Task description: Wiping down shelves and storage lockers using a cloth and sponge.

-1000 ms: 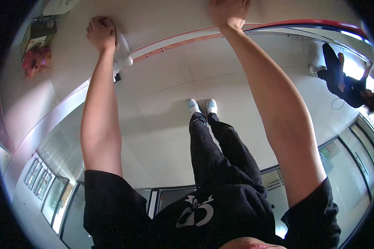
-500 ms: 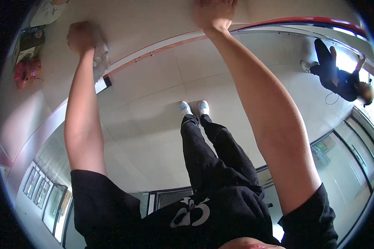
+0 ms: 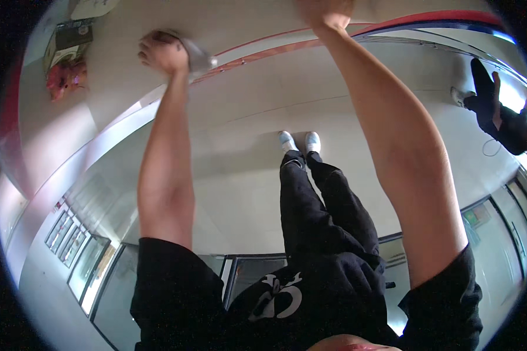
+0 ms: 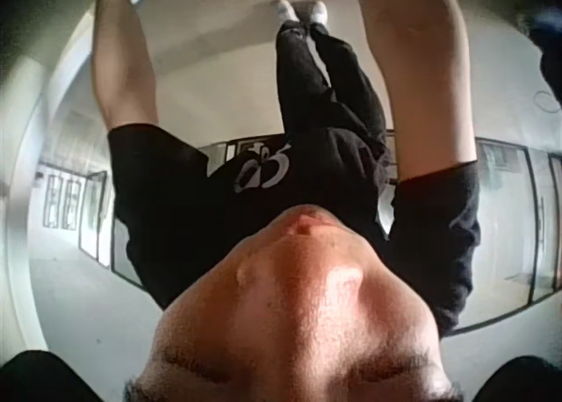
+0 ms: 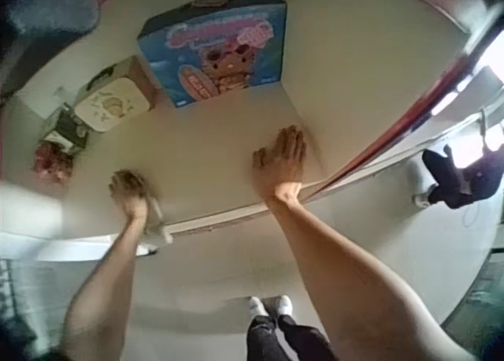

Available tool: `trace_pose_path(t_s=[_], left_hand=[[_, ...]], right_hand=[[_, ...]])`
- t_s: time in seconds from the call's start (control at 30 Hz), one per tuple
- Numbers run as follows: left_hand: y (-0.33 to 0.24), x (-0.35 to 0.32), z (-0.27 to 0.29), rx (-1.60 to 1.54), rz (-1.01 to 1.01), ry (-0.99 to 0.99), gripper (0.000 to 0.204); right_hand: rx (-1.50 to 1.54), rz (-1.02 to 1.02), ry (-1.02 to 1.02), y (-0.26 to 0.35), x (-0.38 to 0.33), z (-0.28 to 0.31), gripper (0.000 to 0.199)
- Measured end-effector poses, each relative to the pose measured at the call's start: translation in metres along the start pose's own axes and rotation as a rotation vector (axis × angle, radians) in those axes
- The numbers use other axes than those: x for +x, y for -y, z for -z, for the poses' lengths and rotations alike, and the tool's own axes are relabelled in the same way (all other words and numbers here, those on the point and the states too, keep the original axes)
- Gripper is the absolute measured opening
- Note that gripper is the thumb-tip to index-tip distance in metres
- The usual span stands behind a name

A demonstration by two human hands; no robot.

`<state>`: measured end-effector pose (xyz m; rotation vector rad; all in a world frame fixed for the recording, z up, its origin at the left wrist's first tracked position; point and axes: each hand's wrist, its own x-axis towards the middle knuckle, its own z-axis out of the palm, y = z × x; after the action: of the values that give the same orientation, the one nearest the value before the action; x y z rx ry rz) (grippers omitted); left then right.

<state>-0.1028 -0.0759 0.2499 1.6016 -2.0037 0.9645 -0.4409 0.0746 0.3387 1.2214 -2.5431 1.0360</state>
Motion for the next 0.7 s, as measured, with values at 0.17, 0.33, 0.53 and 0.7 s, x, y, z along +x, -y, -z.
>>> trace_pose_path(t_s=[0.17,0.33,0.53,0.7], left_hand=[[-0.065,0.004,0.046,-0.241,0.199,0.140,0.024],[-0.050,0.014,0.041,-0.273,0.118,0.118,0.022],[-0.052,0.029,0.047,-0.299,0.204,0.220,0.020],[-0.054,0.047,0.056,-0.284,0.267,0.324,0.021]], right_hand=[[-0.160,0.026,0.015,-0.055,0.016,0.001,0.067],[-0.223,0.022,0.064,-0.067,0.021,0.013,0.067],[-0.238,0.044,0.073,-0.062,0.022,0.004,0.067],[-0.223,0.074,0.070,-0.060,0.026,0.000,0.068]])
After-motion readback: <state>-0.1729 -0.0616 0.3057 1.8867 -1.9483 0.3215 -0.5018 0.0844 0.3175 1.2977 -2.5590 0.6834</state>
